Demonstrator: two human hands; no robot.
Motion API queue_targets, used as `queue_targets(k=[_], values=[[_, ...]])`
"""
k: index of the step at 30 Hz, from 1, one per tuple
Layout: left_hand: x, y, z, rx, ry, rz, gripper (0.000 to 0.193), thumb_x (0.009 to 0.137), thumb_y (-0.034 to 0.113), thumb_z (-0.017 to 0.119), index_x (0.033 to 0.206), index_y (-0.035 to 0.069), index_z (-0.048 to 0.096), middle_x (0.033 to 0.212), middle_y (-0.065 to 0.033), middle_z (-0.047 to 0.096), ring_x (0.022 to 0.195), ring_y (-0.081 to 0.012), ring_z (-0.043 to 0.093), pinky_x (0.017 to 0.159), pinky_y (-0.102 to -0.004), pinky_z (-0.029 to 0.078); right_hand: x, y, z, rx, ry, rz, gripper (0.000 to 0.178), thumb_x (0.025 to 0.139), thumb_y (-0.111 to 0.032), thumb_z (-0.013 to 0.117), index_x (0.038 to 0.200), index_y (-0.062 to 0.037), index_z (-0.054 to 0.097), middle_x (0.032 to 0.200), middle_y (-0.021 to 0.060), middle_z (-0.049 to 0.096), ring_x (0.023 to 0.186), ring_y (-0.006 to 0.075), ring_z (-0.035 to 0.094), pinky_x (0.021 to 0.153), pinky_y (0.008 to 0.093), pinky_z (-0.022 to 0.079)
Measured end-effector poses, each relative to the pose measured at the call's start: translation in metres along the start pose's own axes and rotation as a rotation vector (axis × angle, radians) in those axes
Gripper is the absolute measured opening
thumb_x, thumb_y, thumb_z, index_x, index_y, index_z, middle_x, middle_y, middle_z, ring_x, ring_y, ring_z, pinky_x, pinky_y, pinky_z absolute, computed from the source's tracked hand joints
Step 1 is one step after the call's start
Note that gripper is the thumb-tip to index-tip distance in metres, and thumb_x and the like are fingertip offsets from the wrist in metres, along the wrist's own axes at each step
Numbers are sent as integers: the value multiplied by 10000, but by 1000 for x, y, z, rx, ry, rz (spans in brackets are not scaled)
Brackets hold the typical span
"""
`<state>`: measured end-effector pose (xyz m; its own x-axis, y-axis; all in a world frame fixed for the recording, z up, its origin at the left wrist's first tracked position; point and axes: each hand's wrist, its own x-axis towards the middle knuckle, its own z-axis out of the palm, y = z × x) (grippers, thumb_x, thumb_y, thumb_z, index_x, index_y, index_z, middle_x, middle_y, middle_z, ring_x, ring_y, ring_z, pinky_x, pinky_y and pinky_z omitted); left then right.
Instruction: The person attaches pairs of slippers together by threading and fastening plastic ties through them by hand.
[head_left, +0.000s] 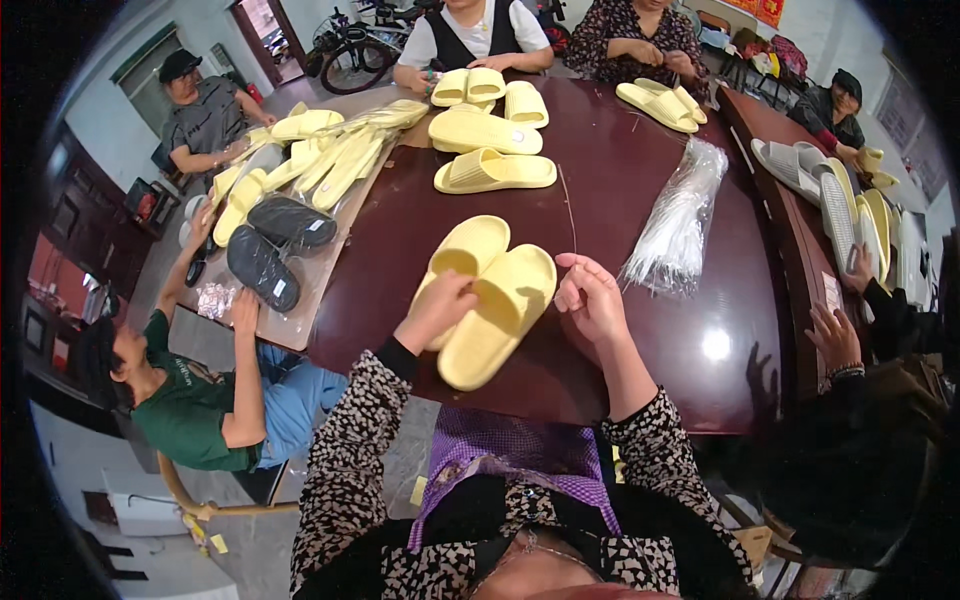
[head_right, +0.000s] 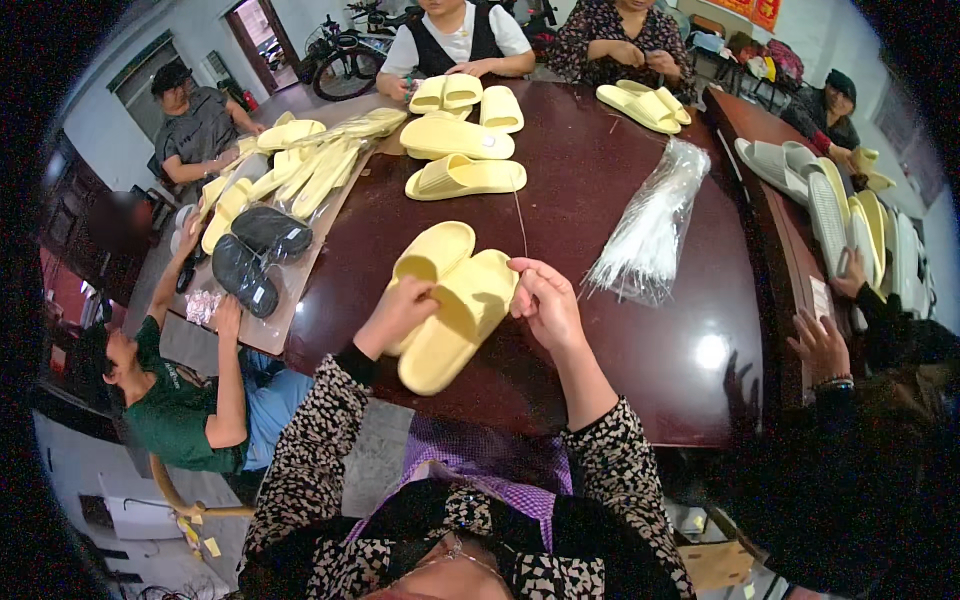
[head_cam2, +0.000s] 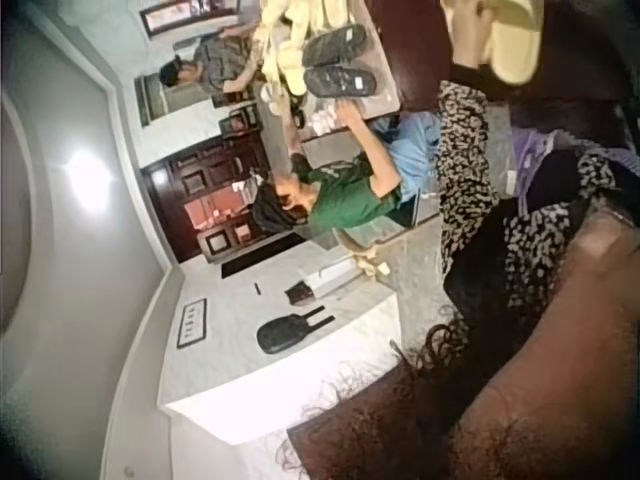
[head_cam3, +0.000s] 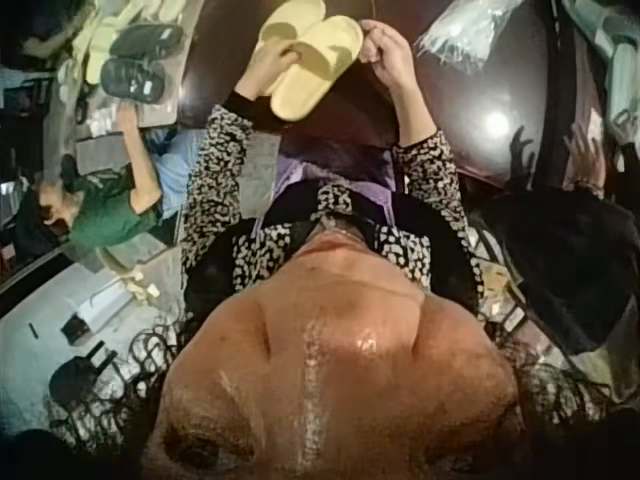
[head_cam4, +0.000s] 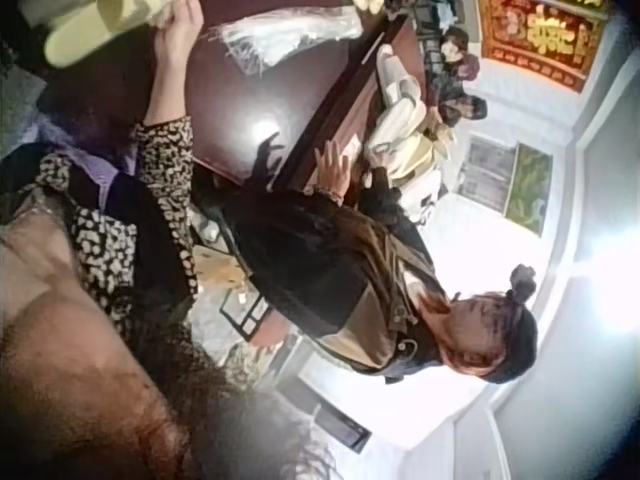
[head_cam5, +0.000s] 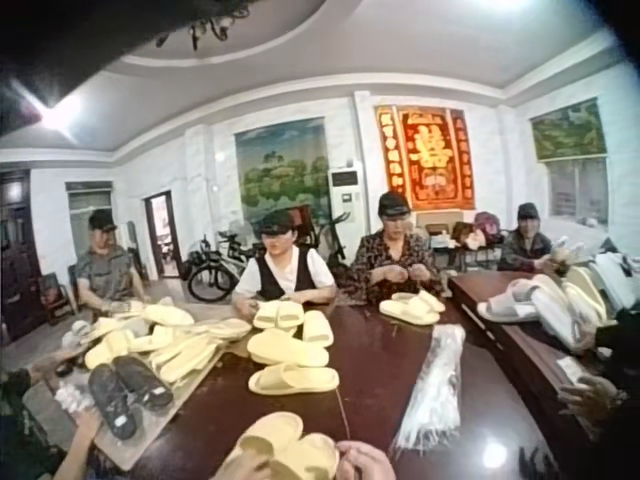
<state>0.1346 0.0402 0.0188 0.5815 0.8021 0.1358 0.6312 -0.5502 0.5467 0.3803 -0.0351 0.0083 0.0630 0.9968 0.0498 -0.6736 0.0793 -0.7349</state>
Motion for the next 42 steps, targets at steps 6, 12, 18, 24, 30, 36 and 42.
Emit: queue_targets(k=[6, 12, 18, 24, 30, 36, 42], values=[[-6, 31, 40, -82, 23, -21, 263, 817, 203, 633, 889, -45, 583, 783, -174, 558, 738, -318, 561, 662, -384, 450, -2, -18, -15, 37, -37, -112, 225, 942, -112, 446, 1094, 6, 563, 566, 10, 445, 478, 105, 376, 496, 263, 329], [-16, 52, 47, -219, 72, 20, 292, 821, 186, 644, 934, -78, 592, 764, -163, 561, 661, -246, 549, 602, -325, 445, -7, -31, -24, 52, -73, -182, 220, 948, -127, 446, 1094, -16, 569, 562, 8, 438, 482, 98, 366, 493, 256, 304], [-38, 84, 38, -554, 179, -20, 247, 881, 166, 584, 1012, -43, 586, 839, -129, 624, 559, -142, 525, 518, -245, 430, -31, -40, 6, -62, -19, -217, 228, 950, -131, 446, 1078, 16, 564, 573, 6, 455, 497, 94, 393, 513, 254, 349], [-49, 126, 19, -1229, -137, -230, 231, 932, 115, 501, 1106, -29, 546, 850, -64, 654, 533, -41, 490, 498, -156, 399, -44, -44, 47, -200, -41, -280, 237, 950, -119, 444, 1071, 47, 561, 589, -2, 469, 515, 82, 415, 528, 229, 370], [-56, 116, 2, -1223, -65, -207, 220, 926, 97, 503, 1075, -53, 565, 811, -69, 649, 558, -49, 500, 532, -168, 412, -53, -52, 61, -368, -44, -347, 234, 947, -92, 441, 1075, 59, 565, 601, -13, 460, 523, 69, 412, 519, 201, 349], [-62, 120, -9, -951, -122, -144, 160, 881, 68, 554, 977, -42, 621, 799, -98, 649, 642, -133, 580, 603, -228, 454, -60, -54, 66, -403, -21, -357, 237, 945, -86, 442, 1076, 69, 565, 600, -10, 463, 519, 66, 409, 511, 195, 339], [-67, 121, -20, -144, 181, 363, 144, 799, 28, 595, 924, -40, 617, 796, -132, 625, 745, -279, 612, 652, -330, 482, -74, -67, 73, -406, -30, -367, 247, 947, -94, 444, 1079, 79, 561, 602, 6, 477, 526, 79, 422, 509, 205, 346]])
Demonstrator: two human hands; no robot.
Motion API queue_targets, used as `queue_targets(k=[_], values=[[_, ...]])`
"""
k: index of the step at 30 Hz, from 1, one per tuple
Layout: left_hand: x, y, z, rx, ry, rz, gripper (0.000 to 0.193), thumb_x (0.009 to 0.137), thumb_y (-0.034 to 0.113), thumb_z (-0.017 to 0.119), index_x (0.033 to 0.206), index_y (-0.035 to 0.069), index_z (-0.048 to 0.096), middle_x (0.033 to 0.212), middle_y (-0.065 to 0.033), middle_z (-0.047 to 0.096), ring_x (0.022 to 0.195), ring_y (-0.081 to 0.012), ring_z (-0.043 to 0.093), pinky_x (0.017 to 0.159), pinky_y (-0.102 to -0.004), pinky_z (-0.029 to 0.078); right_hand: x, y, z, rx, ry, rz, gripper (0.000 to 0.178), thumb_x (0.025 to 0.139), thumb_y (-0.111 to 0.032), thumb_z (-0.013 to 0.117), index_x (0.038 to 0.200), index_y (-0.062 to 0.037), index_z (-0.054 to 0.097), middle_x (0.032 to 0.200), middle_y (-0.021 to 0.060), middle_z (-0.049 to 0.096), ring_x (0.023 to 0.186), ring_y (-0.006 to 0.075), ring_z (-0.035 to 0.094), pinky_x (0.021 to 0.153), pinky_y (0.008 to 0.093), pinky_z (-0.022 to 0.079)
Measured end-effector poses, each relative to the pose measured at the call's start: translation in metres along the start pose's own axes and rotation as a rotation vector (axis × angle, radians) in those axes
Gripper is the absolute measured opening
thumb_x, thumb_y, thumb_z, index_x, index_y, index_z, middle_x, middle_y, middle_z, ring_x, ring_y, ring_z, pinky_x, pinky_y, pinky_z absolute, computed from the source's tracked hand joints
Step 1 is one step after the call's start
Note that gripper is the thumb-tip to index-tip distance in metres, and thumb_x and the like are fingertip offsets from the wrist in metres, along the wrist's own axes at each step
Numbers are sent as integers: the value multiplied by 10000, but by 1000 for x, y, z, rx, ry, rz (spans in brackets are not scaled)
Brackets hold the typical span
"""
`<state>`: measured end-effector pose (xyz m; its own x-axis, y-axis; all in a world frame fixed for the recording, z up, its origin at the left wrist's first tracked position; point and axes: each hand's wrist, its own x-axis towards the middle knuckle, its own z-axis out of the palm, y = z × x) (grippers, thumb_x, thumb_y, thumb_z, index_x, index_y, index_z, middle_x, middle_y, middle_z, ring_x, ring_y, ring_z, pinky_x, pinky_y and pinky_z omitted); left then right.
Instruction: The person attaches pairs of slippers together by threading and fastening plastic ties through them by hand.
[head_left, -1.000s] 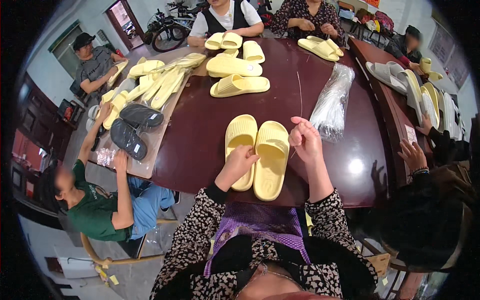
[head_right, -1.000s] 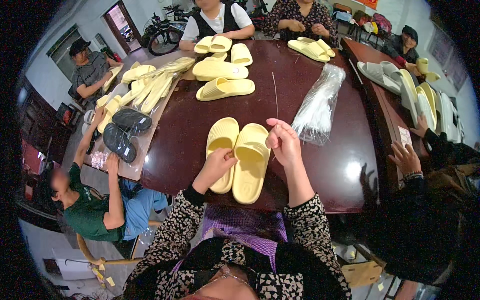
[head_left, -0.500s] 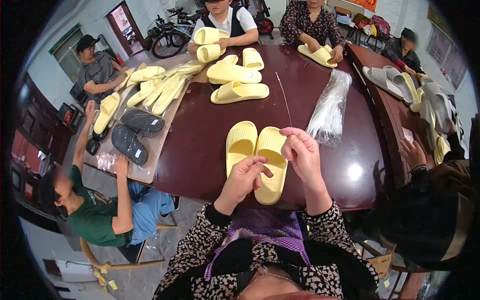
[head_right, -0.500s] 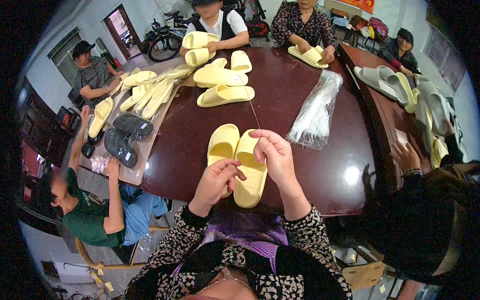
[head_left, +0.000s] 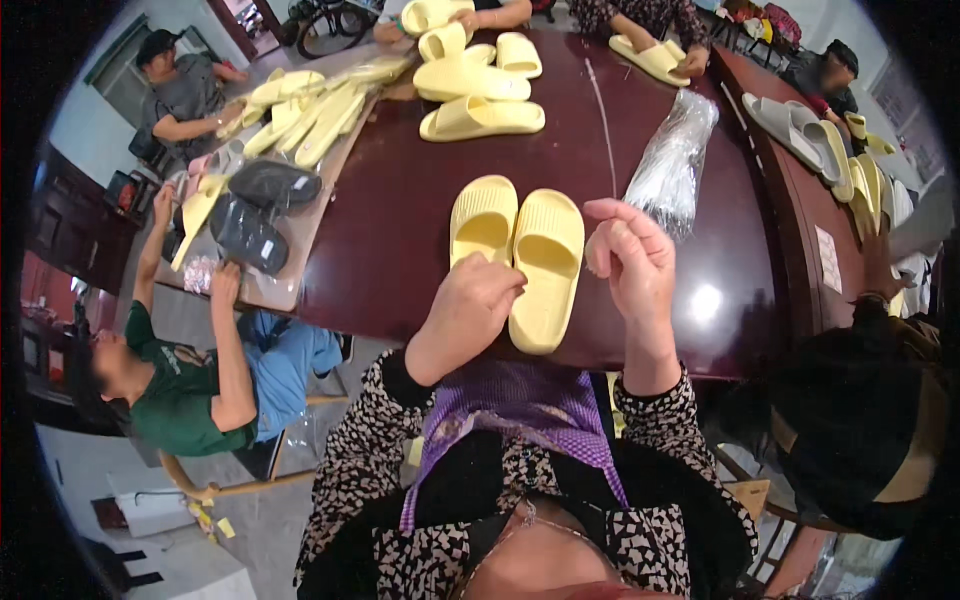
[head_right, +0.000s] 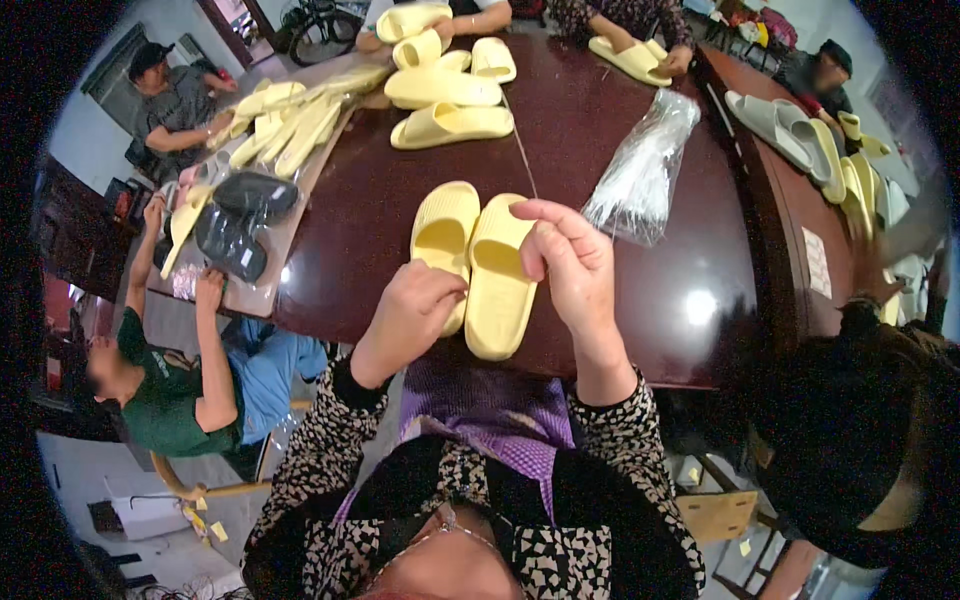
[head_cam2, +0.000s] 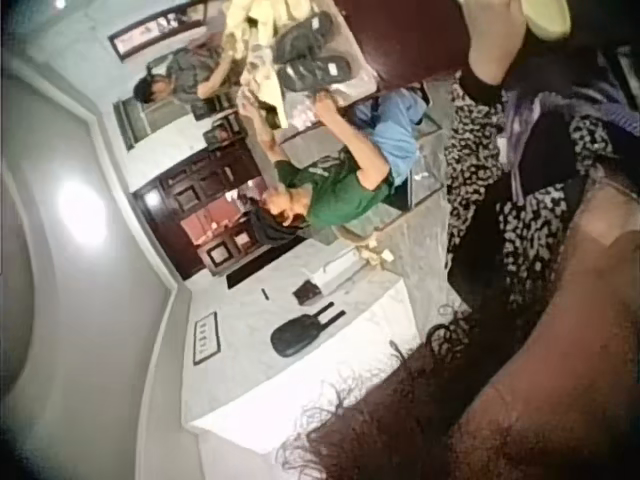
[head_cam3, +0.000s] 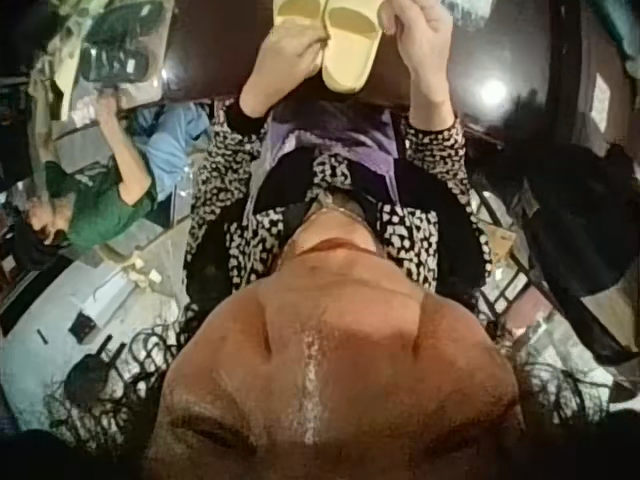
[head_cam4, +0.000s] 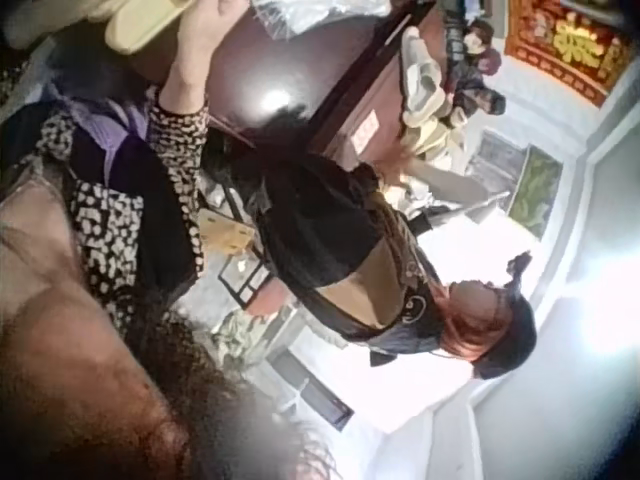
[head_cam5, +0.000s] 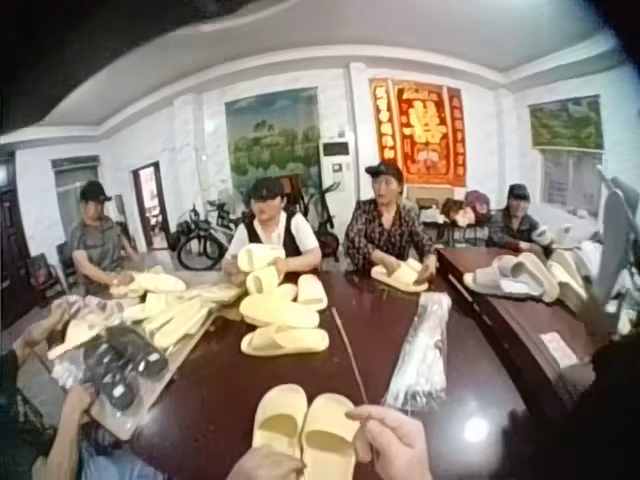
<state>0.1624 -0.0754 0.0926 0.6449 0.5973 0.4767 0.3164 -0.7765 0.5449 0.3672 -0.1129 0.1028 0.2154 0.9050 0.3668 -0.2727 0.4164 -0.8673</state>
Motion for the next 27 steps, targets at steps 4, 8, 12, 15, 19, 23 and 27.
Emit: queue_targets(k=[4, 8, 12, 15, 19, 23, 27], values=[[-11, 5, 0, 31, 46, 41, 152, 760, 4, 604, 907, -35, 601, 823, -150, 613, 782, -329, 603, 684, -375, 487, -18, 6, -11, 21, 11, 68, 248, 947, -100, 445, 1076, 81, 556, 591, 20, 485, 510, 92, 430, 494, 223, 356], [-29, 7, 4, 53, 60, 52, 156, 739, -11, 612, 892, -20, 585, 861, -144, 599, 785, -313, 594, 704, -374, 487, -46, 23, -19, 144, 52, 289, 239, 939, -103, 453, 1062, 77, 551, 568, 37, 491, 471, 107, 431, 469, 247, 366], [-48, 7, 13, 77, 35, 139, 189, 715, -11, 619, 897, -3, 571, 894, -128, 568, 800, -290, 579, 721, -365, 483, -80, 39, -24, 248, 121, 623, 226, 922, -101, 465, 1045, 70, 547, 546, 50, 490, 435, 121, 427, 451, 264, 375], [-58, 2, 17, 41, -8, 151, 184, 711, -6, 628, 885, -7, 571, 893, -127, 561, 795, -287, 575, 725, -361, 484, -95, 50, -25, 291, 161, 794, 220, 912, -98, 471, 1038, 66, 545, 545, 53, 491, 429, 127, 429, 448, 268, 381], [-64, -6, 20, 14, -38, 118, 161, 712, 6, 662, 855, -13, 591, 868, -132, 584, 798, -302, 586, 701, -366, 490, -98, 58, -25, 324, 197, 897, 216, 903, -92, 469, 1034, 62, 546, 566, 52, 502, 447, 132, 442, 455, 268, 389], [-60, -14, 24, 13, -25, 93, 151, 713, 22, 673, 833, -11, 588, 854, -124, 580, 786, -295, 581, 691, -364, 487, -81, 60, -28, 258, 214, 886, 218, 908, -93, 458, 1036, 61, 546, 600, 54, 519, 468, 134, 457, 464, 269, 400], [-57, -28, 31, 0, -28, 69, 137, 723, 36, 671, 817, -10, 582, 846, -117, 578, 779, -288, 578, 682, -360, 484, -58, 67, -30, 116, 199, 841, 238, 922, -109, 445, 1057, 60, 545, 641, 63, 548, 491, 128, 475, 482, 264, 417]])
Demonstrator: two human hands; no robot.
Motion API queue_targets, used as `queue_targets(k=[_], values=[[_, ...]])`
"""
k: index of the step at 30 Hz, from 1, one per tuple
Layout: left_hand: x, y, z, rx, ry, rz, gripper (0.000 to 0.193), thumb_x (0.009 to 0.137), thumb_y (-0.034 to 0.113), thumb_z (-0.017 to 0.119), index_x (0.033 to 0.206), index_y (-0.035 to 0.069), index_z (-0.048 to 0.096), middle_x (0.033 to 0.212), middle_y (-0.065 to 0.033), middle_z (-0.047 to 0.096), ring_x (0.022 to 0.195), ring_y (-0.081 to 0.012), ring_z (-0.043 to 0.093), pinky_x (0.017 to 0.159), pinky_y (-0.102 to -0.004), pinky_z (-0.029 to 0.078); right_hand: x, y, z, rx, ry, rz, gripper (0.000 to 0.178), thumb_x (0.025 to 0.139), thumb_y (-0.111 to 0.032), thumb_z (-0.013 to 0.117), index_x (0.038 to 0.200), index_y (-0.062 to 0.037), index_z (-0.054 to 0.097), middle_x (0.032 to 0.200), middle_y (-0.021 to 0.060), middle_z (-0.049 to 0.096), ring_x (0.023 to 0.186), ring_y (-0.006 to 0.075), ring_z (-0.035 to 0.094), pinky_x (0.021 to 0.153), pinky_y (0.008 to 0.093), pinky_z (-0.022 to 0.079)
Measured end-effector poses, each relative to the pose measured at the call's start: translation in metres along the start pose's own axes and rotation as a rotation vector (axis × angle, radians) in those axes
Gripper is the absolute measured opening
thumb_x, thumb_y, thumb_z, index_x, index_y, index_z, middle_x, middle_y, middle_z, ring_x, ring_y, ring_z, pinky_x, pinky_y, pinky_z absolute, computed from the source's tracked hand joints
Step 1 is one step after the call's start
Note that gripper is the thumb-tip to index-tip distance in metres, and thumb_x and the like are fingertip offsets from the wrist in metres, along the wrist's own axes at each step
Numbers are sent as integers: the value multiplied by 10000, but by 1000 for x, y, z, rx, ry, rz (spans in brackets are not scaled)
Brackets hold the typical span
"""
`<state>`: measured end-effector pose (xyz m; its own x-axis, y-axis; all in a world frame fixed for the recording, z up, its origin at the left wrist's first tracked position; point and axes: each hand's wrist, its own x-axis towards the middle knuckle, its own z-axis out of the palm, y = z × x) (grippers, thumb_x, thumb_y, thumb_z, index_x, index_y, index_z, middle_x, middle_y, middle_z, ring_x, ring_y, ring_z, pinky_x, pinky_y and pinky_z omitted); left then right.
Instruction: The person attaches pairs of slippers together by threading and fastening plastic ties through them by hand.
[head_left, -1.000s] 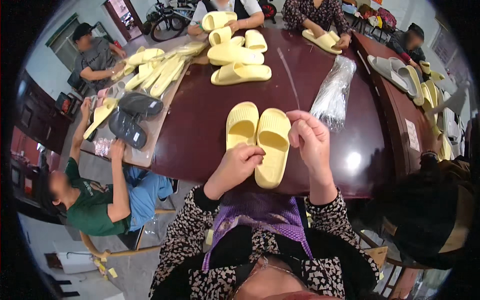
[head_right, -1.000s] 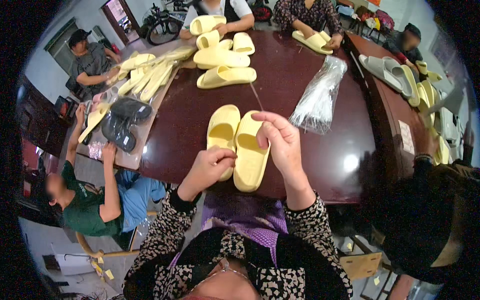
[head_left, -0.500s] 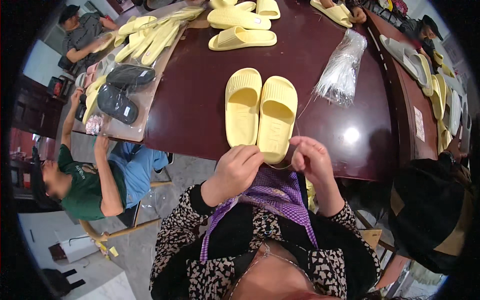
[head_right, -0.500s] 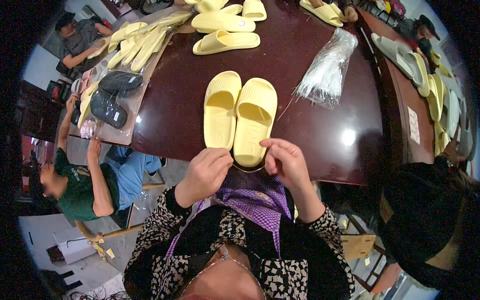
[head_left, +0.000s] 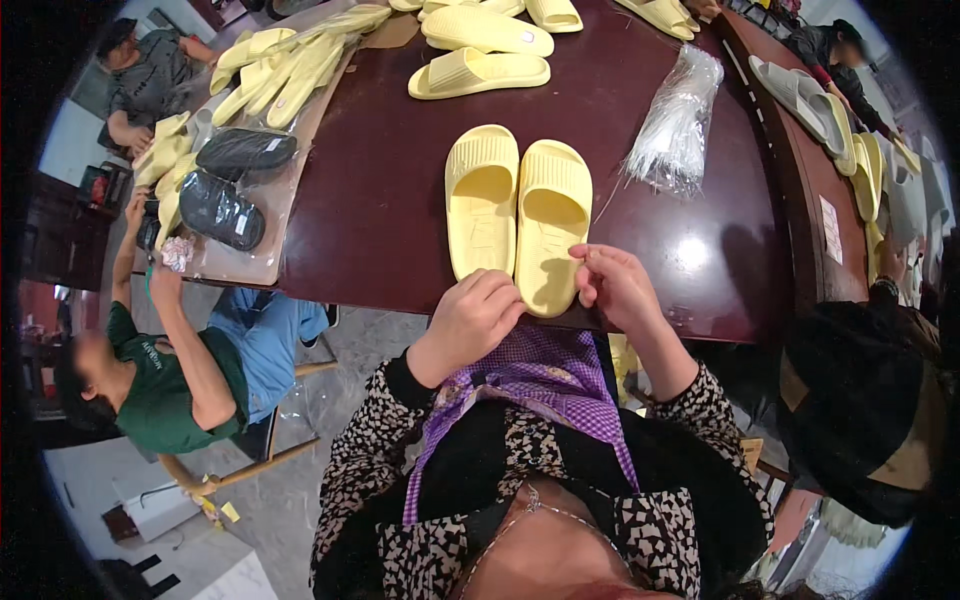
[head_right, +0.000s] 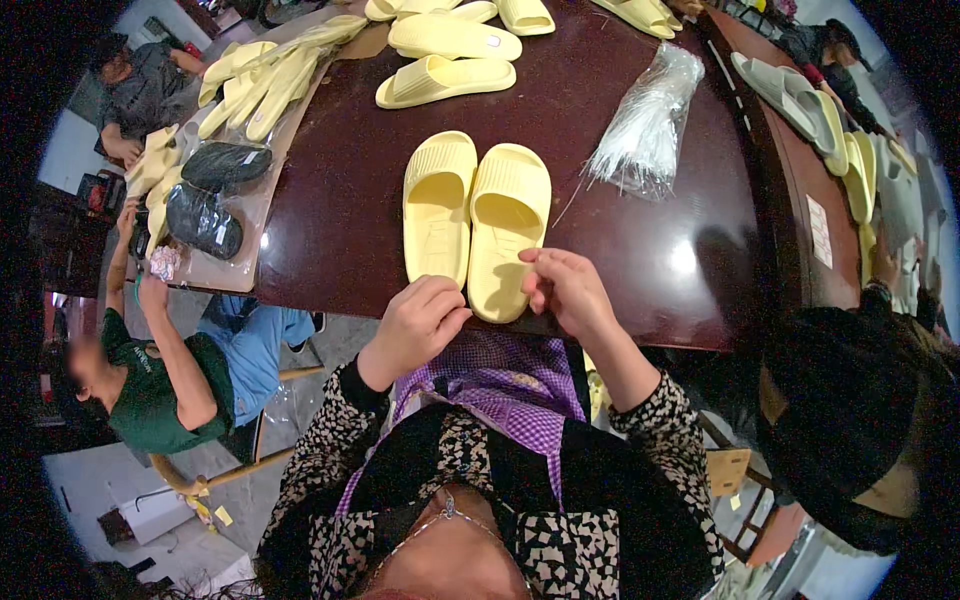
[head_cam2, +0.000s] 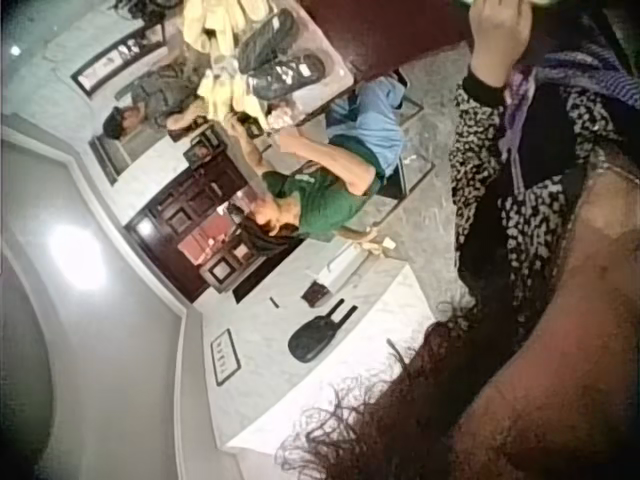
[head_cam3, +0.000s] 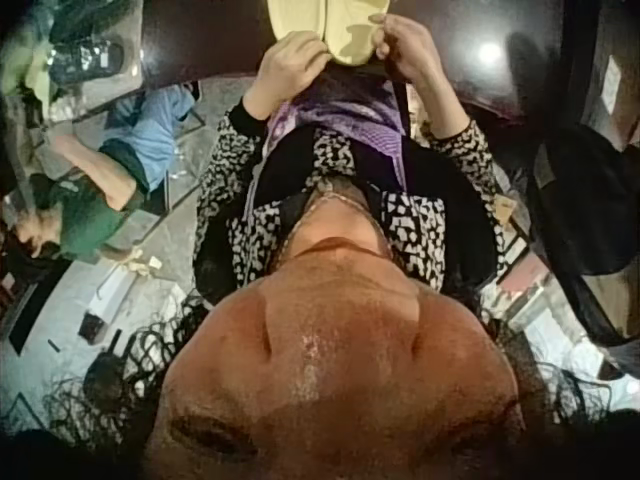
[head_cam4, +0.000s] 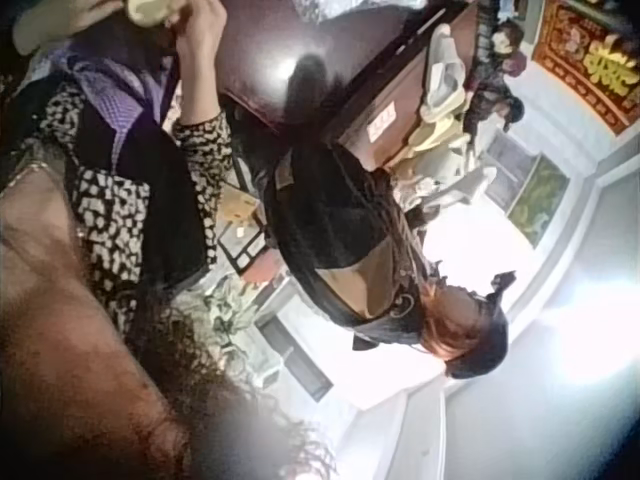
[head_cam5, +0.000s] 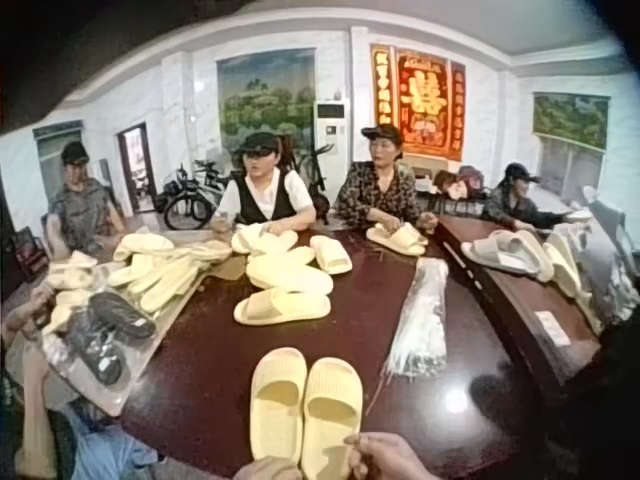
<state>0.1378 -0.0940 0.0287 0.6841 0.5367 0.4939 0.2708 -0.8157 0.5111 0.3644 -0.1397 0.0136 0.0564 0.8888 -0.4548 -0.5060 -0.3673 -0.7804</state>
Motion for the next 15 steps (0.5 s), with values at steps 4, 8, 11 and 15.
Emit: queue_targets(k=[4, 8, 11, 15], values=[[5, -15, 8, 26, 32, 19, 114, 731, 38, 657, 790, -5, 569, 821, -115, 567, 766, -287, 569, 673, -361, 478, 20, -7, 0, -161, 36, -84, 279, 930, -131, 444, 1096, 73, 537, 691, 82, 592, 513, 119, 507, 490, 251, 432], [10, -27, 13, 115, 49, -3, 103, 729, 34, 644, 756, 3, 549, 790, -118, 548, 753, -290, 557, 667, -365, 470, 26, -12, 4, -405, 48, -200, 309, 925, -157, 461, 1087, 91, 549, 723, 103, 631, 529, 115, 543, 476, 245, 440], [11, -31, 14, 219, 26, 1, 90, 754, 71, 623, 764, 26, 546, 797, -99, 539, 768, -262, 545, 687, -354, 468, 23, -20, 7, -609, 85, -277, 309, 922, -175, 471, 1044, 86, 582, 713, 106, 642, 535, 111, 561, 470, 244, 446], [12, -20, 15, 171, 38, -13, 103, 727, 25, 632, 733, 16, 530, 752, -111, 520, 736, -281, 535, 664, -358, 457, 24, -32, -10, -803, 102, -207, 287, 939, -190, 472, 1012, 49, 614, 709, 69, 635, 522, 86, 532, 483, 217, 429]])
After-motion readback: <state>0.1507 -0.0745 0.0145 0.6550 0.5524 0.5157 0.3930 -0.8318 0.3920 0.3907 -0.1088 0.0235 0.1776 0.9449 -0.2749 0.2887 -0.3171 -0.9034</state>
